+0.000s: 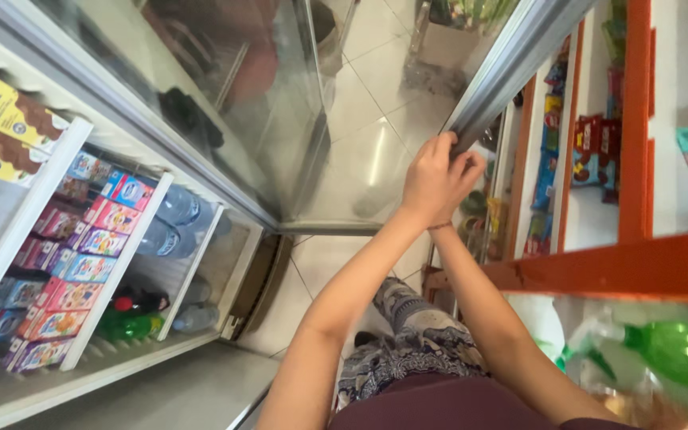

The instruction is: The person cleans the glass door of a refrigerator by spraying it with a liquid and wiping it with cloths.

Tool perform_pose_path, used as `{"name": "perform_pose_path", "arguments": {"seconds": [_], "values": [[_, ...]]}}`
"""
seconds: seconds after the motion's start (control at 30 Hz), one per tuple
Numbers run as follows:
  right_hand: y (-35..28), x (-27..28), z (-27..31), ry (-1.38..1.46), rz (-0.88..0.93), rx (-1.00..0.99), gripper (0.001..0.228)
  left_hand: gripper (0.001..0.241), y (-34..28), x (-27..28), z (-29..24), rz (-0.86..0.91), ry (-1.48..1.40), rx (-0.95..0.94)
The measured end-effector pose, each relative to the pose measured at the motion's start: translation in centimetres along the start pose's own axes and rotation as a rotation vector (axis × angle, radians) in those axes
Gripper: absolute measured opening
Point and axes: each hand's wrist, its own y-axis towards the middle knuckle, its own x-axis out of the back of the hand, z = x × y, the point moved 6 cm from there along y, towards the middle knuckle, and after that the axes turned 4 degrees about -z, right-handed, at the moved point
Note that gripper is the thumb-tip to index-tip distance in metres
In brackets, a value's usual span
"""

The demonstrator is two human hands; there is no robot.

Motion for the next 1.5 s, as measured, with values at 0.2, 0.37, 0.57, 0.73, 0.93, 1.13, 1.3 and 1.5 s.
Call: {"name": "perform_pose_path", "arguments": {"seconds": [0.2, 0.37, 0.57, 0.73, 0.93, 1.13, 1.3, 1.5], "values": [[-3.9, 5.7, 6.3, -0.063, -0.053, 0.094, 0.035, 0.029, -5.4, 3.5, -2.9, 0.018, -0.114, 0.018], [-7.1, 9.3, 8.2, 0.294, -0.101, -0.004, 0.030, 0.029, -9.2, 6.4, -4.6, 0.013, -0.111, 0.002], [-8.8, 12.9, 8.9, 0.443, 0.041, 0.059, 0.024, 0.033, -12.8, 9.7, -5.7, 0.022, -0.144, -0.034], [-9.6, 14.3, 9.9, 0.652, 0.107, 0.276, 0.031, 0.032, -16.0, 12.5, -6.6, -0.017, -0.138, -0.030], [-13.9, 11.3, 5.8, 0.701, 0.123, 0.449, 0.044, 0.038, -18.1, 16.2, -7.2, 0.023, -0.123, 0.018], [-17.8, 7.9, 3.4, 1.008, 0.407, 0.157, 0.058, 0.034, -20.1, 18.7, -8.0, 0.039, -0.057, -0.040], [-18.9, 6.2, 3.4, 1.647, 0.565, -0.475, 0.057, 0.031, -21.9, 20.1, -8.6, -0.127, -0.026, -0.159], [-19.3, 11.5, 10.6, 0.576, 0.157, 0.651, 0.084, 0.029, -24.0, 21.2, -9.0, -0.256, 0.023, -0.204]]}}
